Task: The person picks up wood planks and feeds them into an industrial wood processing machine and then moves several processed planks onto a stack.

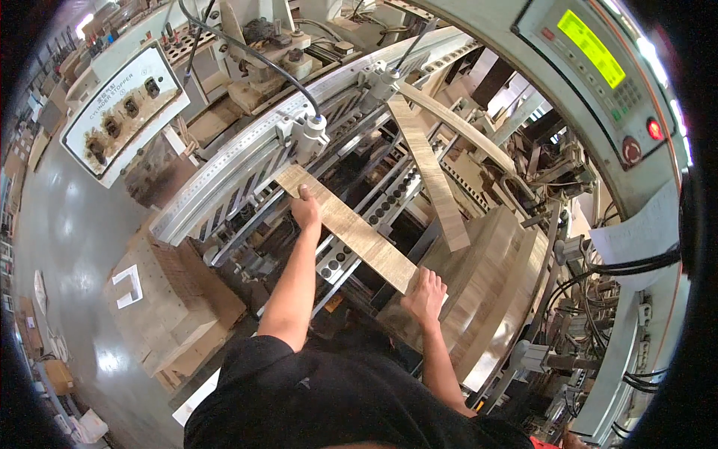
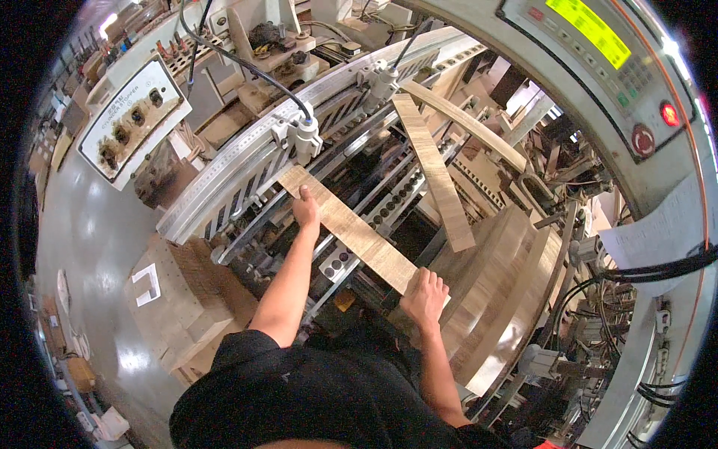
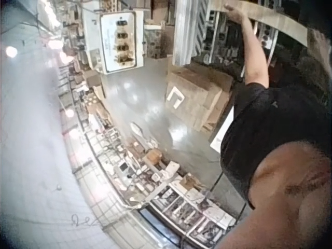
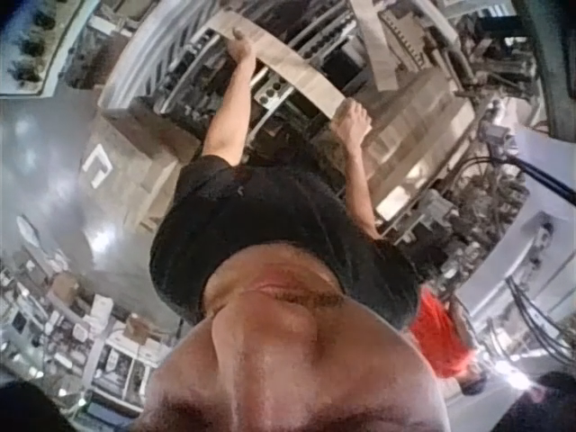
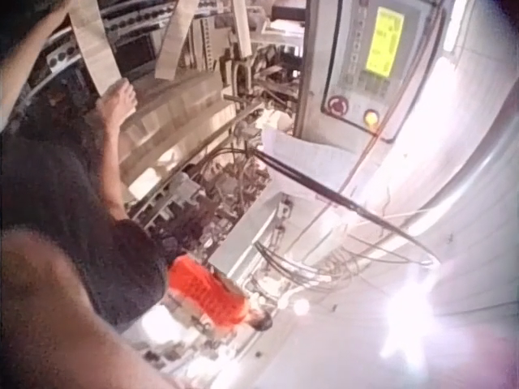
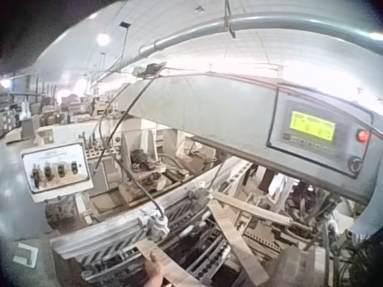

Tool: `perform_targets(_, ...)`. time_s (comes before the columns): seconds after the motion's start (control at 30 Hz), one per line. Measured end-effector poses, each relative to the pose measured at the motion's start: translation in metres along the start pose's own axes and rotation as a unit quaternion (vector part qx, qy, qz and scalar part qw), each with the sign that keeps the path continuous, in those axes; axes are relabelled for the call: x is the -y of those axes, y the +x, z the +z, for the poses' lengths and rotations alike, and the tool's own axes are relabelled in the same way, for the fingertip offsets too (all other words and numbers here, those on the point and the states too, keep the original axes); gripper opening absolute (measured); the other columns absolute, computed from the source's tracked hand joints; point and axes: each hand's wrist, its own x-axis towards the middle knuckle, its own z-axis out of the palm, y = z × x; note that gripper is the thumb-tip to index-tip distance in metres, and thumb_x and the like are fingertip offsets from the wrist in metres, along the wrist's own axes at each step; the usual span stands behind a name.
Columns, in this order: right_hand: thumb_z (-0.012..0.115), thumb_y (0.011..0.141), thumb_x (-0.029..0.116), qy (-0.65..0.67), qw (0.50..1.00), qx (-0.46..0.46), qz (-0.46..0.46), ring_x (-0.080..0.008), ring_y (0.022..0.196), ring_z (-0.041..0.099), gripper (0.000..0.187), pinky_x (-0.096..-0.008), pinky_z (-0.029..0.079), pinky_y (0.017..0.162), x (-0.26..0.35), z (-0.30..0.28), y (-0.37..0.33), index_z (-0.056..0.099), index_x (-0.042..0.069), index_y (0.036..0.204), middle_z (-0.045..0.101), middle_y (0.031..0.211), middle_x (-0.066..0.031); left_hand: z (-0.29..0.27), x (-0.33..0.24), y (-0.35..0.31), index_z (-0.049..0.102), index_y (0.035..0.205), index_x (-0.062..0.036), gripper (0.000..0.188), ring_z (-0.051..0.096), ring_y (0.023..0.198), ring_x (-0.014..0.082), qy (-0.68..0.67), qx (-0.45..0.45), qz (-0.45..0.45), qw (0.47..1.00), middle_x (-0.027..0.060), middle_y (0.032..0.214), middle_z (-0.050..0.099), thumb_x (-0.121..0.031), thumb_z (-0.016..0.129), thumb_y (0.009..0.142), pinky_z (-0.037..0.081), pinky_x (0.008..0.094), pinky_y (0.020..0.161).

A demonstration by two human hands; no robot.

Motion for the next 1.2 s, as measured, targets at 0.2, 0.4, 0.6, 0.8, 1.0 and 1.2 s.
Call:
perform_targets(0.2, 0.069, 0.063, 0.014, 0.021, 0.999, -0.026, 0.009, -0.0351, 0.101, 0.056, 0.054, -0.0466, 0.041, 0.087, 0.002, -0.007, -0.003, 0.054, 0.005, 0.115, 0.058, 0.102, -0.0141, -0.037, 0.007, -0.014, 0.057, 0.121, 0.01, 0.07, 0.066, 0.099, 0.0364, 0.126, 0.156, 0.112, 0.973, 0.0228, 0.111, 0.068, -0.056, 0.047, 0.1, 0.05, 0.0453, 0.089)
perform_targets(0.4, 0.071, 0.061, 0.013, 0.015, 0.999, -0.035, 0.021, -0.0344, 0.102, 0.057, 0.06, -0.0466, 0.042, 0.088, -0.003, 0.0, -0.002, 0.054, 0.006, 0.118, 0.058, 0.104, -0.0131, -0.108, 0.015, -0.068, 0.058, 0.124, 0.0078, 0.077, 0.061, 0.115, 0.0423, 0.209, 0.34, 0.159, 0.903, 0.0281, 0.122, 0.064, -0.063, 0.05, 0.095, 0.048, 0.047, 0.097)
perform_targets(0.6, 0.077, 0.064, 0.017, -0.003, 0.999, -0.018, 0.027, -0.0328, 0.107, 0.057, 0.067, -0.047, 0.042, 0.093, -0.007, -0.001, -0.004, 0.053, 0.007, 0.126, 0.059, 0.111, -0.0116, -0.145, 0.022, -0.117, 0.061, 0.119, -0.0001, 0.065, 0.065, 0.102, 0.0415, 0.32, 0.239, 0.196, 0.896, 0.0244, 0.107, 0.069, -0.06, 0.054, 0.094, 0.051, 0.0494, 0.085)
perform_targets(0.8, 0.087, 0.063, 0.039, 0.039, 0.999, -0.016, -0.013, -0.0381, 0.137, 0.038, 0.091, -0.0514, 0.033, 0.11, -0.016, -0.018, -0.014, 0.048, 0.005, 0.137, 0.041, 0.146, -0.0224, -0.154, 0.018, -0.125, 0.061, 0.121, -0.0026, 0.058, 0.066, 0.103, 0.0407, 0.341, 0.228, 0.205, 0.888, 0.0239, 0.108, 0.069, -0.053, 0.057, 0.094, 0.052, 0.0486, 0.088)
perform_targets(1.0, 0.083, 0.071, 0.036, 0.208, 0.96, -0.017, 0.185, -0.0413, 0.142, 0.032, 0.095, -0.0465, 0.032, 0.116, -0.053, -0.022, -0.04, 0.039, -0.006, 0.143, 0.03, 0.153, -0.0289, -0.153, 0.009, -0.128, 0.061, 0.119, -0.0028, 0.053, 0.065, 0.105, 0.0396, 0.358, 0.244, 0.197, 0.879, 0.0227, 0.111, 0.069, -0.05, 0.056, 0.095, 0.052, 0.049, 0.089)
perform_targets(1.2, 0.076, 0.081, 0.03, 0.385, 0.883, -0.013, 0.267, -0.0357, 0.131, 0.048, 0.084, -0.0377, 0.036, 0.11, -0.062, -0.006, -0.057, 0.036, -0.011, 0.144, 0.051, 0.139, -0.0247, -0.154, 0.009, -0.131, 0.06, 0.12, -0.0019, 0.056, 0.065, 0.105, 0.039, 0.381, 0.238, 0.258, 0.855, 0.0238, 0.11, 0.068, -0.05, 0.062, 0.091, 0.053, 0.0483, 0.088)
